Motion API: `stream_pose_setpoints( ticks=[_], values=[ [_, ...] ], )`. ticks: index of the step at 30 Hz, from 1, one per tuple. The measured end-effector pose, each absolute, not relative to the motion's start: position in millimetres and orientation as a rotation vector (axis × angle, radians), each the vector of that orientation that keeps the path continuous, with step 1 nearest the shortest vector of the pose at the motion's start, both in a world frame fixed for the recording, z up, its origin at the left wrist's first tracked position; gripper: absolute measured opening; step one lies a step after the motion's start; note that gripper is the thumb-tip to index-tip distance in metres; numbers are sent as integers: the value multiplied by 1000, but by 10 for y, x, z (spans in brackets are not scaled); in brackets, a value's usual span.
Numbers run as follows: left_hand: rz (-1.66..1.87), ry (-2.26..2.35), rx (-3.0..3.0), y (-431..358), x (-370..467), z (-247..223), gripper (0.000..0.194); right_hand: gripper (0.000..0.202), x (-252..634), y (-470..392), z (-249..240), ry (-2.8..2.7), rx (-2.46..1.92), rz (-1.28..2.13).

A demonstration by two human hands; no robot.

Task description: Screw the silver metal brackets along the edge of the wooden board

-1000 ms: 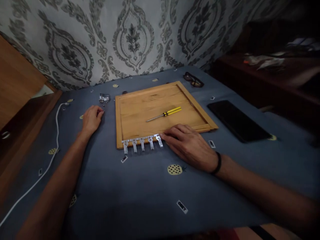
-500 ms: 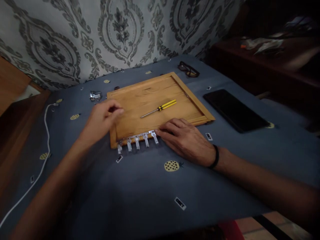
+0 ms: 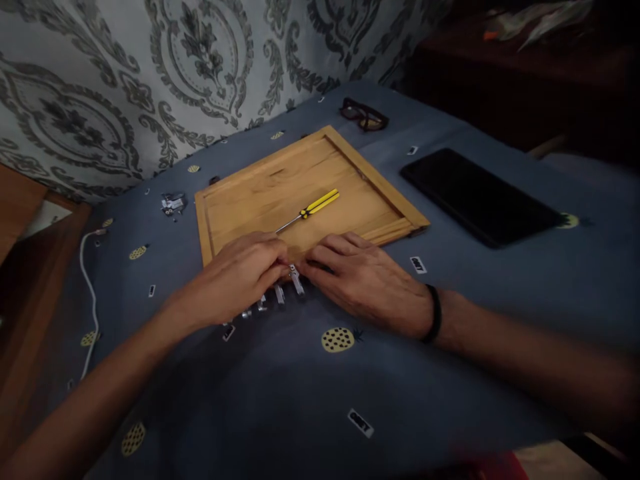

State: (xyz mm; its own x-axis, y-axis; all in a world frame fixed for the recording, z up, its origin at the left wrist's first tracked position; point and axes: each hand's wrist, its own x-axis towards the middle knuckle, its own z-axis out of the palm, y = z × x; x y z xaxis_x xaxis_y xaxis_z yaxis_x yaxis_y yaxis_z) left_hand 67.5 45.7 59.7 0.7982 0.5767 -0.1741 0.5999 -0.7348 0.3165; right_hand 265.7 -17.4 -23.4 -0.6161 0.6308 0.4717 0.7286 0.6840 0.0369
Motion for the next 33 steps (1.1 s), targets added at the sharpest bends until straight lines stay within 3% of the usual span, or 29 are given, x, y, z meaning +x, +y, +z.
stream_pose_setpoints(
  ticks=[19,33],
  values=[
    [-149,865,2621,548,751,511,13,19,2676,-187,-206,-2507,-1083,-254],
    [-84,924,2203,659,768,456,19,16,2677,-190,-219,-2490,-1087,-334]
  ],
)
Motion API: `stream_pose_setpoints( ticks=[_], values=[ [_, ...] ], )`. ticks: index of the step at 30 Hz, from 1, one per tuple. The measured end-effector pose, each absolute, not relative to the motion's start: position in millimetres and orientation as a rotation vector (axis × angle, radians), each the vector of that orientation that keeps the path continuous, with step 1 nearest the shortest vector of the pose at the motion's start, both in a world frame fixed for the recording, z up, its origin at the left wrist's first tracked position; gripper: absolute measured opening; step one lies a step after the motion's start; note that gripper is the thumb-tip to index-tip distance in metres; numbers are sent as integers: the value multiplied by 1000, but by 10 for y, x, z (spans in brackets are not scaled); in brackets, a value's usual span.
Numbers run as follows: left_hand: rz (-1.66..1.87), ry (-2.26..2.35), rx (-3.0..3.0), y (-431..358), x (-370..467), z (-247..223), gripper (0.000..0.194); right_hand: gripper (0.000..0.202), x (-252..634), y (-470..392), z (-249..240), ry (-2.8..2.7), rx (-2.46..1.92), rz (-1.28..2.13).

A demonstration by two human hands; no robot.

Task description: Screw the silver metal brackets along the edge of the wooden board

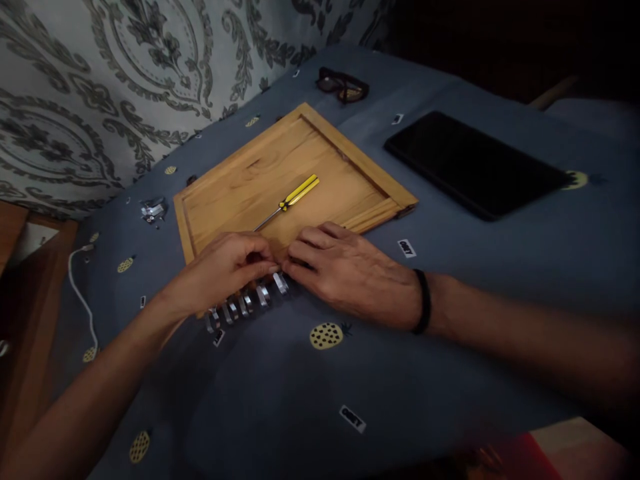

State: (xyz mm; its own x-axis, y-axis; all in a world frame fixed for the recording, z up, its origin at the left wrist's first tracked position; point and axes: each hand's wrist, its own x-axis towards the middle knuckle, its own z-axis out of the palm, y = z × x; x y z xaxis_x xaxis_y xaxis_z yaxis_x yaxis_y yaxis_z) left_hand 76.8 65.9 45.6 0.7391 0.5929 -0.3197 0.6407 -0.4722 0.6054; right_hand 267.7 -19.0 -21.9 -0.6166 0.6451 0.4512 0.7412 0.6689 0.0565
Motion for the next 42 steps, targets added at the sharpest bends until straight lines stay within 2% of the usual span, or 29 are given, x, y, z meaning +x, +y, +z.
stream_pose_setpoints(
  ticks=[24,42],
  values=[
    [-135,1073,2046,665,787,389,25,14,2673,-188,-220,-2493,-1097,-302],
    [6,1043,2016,595,782,385,25,11,2667,-180,-240,-2463,-1071,-358]
  ],
)
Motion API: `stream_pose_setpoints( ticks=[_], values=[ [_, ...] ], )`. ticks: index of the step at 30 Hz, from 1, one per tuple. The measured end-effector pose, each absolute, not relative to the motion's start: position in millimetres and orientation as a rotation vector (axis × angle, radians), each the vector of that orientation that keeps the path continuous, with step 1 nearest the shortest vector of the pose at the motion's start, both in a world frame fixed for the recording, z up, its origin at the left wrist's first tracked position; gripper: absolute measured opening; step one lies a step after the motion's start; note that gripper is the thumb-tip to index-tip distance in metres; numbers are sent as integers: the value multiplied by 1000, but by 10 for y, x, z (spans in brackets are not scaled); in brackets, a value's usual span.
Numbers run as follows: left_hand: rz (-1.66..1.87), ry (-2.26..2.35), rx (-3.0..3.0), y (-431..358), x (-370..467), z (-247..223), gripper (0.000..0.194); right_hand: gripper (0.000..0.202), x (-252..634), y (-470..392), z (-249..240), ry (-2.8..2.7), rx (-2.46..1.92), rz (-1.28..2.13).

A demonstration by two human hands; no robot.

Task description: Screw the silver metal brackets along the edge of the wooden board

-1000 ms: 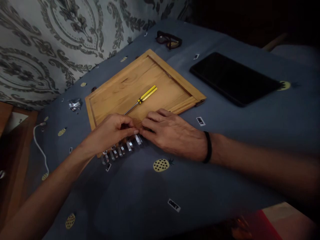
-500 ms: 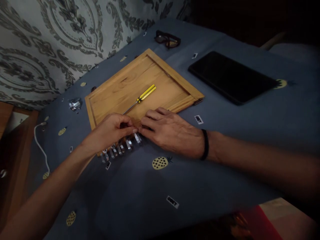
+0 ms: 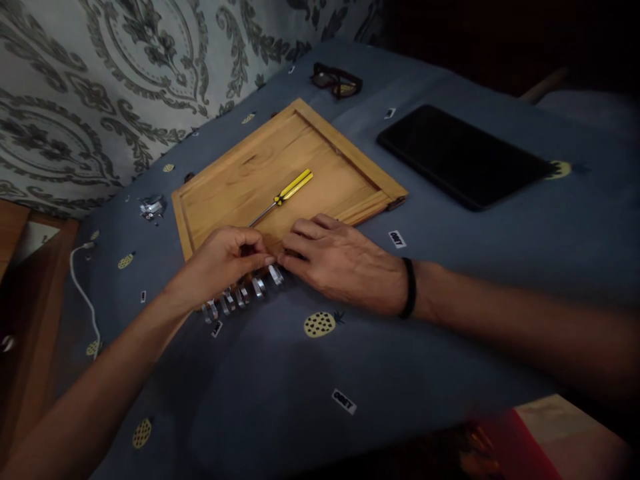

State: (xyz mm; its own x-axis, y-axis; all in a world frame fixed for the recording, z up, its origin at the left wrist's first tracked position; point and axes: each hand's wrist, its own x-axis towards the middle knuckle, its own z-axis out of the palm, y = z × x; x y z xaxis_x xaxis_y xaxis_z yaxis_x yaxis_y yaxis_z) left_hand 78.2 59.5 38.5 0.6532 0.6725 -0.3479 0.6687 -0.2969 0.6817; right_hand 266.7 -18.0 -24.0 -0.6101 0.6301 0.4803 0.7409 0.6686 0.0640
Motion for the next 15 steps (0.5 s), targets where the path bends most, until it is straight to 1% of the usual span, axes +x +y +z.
stream_pose_setpoints(
  ticks=[10,15],
  values=[
    [23,1104,1995,543,762,392,28,13,2673,-192,-212,-2495,-1106,-313],
    [45,1164,2025,507,707,474,33,15,2667,-190,-216,-2507,-1112,-292]
  ],
)
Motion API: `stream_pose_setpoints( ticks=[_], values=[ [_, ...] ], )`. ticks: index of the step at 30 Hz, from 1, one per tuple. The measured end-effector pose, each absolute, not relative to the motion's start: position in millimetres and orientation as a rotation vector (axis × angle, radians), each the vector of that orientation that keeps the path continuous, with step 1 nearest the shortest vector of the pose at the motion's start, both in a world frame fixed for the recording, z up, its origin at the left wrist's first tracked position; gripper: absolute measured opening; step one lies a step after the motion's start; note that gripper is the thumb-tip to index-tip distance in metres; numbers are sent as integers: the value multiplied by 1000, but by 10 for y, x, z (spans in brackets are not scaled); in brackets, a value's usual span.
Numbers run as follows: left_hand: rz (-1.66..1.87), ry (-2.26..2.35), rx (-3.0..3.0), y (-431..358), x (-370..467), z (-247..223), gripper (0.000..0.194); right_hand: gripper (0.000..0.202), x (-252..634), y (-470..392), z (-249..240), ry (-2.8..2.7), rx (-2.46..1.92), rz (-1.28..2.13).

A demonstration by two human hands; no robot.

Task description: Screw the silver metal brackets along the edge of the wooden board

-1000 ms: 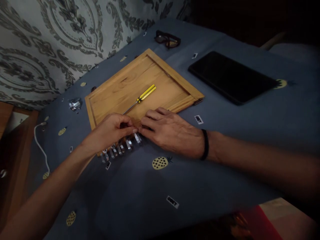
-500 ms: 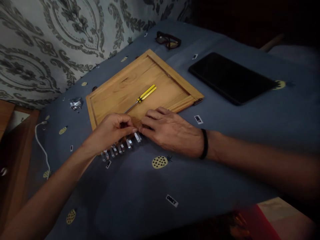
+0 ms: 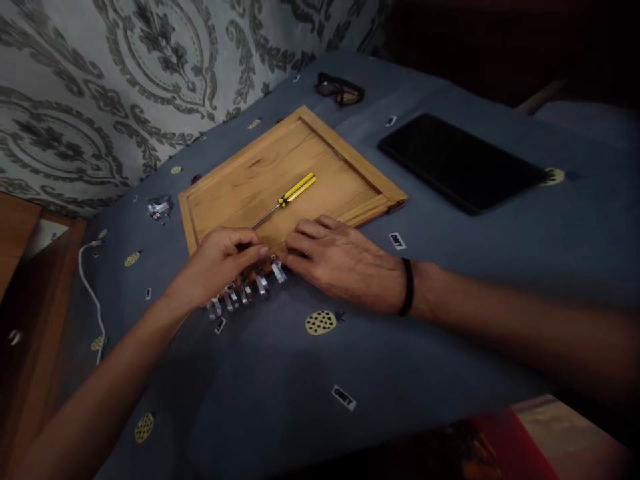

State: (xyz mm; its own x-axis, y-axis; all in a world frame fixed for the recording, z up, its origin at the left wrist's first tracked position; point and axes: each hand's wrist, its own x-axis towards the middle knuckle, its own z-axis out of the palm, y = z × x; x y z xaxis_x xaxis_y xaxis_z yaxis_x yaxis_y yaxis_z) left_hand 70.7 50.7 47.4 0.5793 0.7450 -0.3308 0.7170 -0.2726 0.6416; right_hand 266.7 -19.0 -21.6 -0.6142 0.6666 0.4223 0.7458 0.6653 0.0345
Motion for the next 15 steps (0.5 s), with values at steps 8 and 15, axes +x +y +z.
stream_pose_setpoints(
  ticks=[8,15],
  values=[
    [227,1151,2527,173,607,461,34,14,2673,-181,-216,-2499,-1095,-279],
    [229,1294,2794,-31,628,232,42,19,2678,-181,-219,-2503,-1071,-285]
  ],
)
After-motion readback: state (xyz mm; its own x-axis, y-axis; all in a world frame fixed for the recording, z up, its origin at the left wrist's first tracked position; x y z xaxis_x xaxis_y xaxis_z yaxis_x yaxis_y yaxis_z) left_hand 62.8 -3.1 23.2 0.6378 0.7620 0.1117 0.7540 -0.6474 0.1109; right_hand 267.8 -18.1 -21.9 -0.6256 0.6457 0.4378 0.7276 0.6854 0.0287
